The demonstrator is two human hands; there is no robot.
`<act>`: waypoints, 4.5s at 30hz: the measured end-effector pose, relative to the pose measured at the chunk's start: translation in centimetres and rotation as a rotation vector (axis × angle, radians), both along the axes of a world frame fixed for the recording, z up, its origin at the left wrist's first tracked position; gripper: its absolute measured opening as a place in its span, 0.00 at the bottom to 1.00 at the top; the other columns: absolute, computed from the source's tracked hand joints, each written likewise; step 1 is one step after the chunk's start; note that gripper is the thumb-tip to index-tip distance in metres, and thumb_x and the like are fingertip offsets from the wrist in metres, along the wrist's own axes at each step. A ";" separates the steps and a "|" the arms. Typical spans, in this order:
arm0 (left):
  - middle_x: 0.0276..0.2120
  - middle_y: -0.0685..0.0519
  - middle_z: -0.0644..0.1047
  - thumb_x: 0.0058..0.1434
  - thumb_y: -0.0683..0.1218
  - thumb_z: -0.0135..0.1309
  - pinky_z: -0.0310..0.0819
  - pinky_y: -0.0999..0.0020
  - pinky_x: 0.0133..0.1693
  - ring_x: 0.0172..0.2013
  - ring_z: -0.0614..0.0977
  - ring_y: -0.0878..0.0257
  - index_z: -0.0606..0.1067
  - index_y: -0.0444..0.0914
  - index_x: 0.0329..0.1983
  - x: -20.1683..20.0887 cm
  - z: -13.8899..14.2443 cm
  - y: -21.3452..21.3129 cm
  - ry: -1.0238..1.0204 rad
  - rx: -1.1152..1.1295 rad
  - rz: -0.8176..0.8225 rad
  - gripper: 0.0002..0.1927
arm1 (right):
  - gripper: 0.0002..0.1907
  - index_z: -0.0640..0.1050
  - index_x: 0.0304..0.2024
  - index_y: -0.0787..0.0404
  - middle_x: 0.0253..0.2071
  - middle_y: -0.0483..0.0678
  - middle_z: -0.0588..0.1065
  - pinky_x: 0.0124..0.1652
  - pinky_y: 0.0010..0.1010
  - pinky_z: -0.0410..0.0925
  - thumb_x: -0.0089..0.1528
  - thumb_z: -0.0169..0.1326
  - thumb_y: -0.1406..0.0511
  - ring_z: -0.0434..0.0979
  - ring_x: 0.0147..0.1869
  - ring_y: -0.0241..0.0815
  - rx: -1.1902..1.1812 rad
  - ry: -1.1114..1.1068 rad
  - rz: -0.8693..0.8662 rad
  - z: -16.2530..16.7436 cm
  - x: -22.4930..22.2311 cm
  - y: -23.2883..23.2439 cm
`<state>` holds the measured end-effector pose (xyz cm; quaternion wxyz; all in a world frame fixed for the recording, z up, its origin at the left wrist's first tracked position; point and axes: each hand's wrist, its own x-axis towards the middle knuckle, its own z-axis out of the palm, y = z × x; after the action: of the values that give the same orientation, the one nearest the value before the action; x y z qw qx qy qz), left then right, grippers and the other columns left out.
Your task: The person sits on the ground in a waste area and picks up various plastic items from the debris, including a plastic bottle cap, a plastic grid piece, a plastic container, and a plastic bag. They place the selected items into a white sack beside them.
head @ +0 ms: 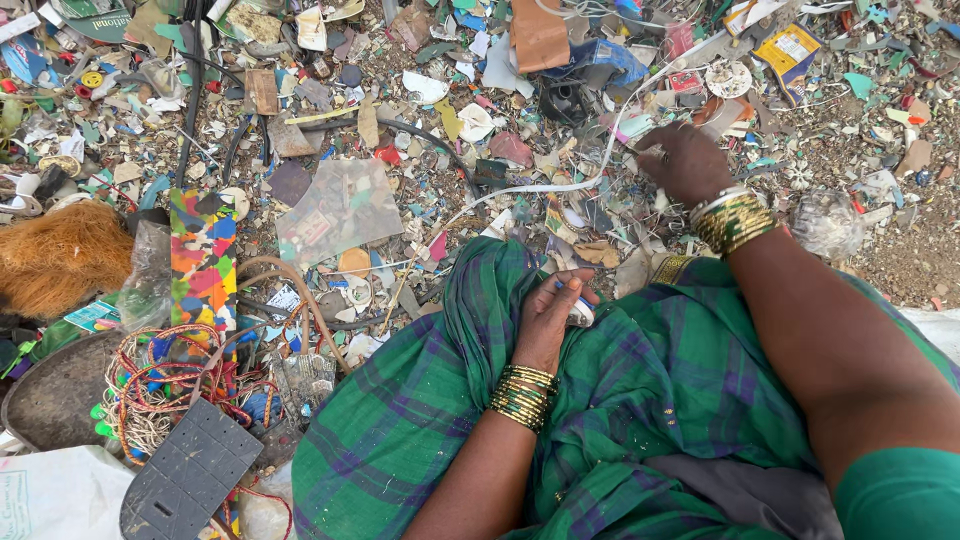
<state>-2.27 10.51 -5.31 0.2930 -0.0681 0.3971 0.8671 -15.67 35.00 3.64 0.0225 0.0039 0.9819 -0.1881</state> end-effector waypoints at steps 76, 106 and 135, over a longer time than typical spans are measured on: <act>0.44 0.57 0.82 0.54 0.42 0.63 0.77 0.73 0.47 0.43 0.83 0.69 0.73 0.42 0.56 -0.3 1.5 -0.4 -0.162 0.045 0.196 0.25 | 0.23 0.76 0.58 0.56 0.27 0.44 0.80 0.32 0.27 0.71 0.60 0.61 0.67 0.77 0.31 0.28 -0.665 -0.363 0.080 3.1 8.8 -8.3; 0.40 0.54 0.83 0.62 0.47 0.64 0.75 0.69 0.44 0.39 0.81 0.67 0.80 0.33 0.47 0.6 0.4 -1.3 -0.075 -0.121 0.116 0.14 | 0.13 0.81 0.53 0.54 0.48 0.51 0.81 0.49 0.44 0.74 0.67 0.55 0.59 0.83 0.46 0.50 -0.064 -0.078 -0.100 0.6 3.1 9.4; 0.46 0.53 0.82 0.64 0.51 0.62 0.74 0.69 0.50 0.46 0.81 0.65 0.76 0.34 0.58 -0.1 1.9 -1.1 -0.025 -0.017 0.023 0.24 | 0.23 0.75 0.58 0.64 0.50 0.47 0.79 0.51 0.32 0.73 0.64 0.55 0.58 0.79 0.52 0.36 -0.893 -0.610 -0.039 1.1 3.9 6.9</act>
<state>-2.33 9.40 -3.37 0.2873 -0.0859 0.4001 0.8660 -11.73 41.89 4.78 0.3023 0.0665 0.7551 -0.5780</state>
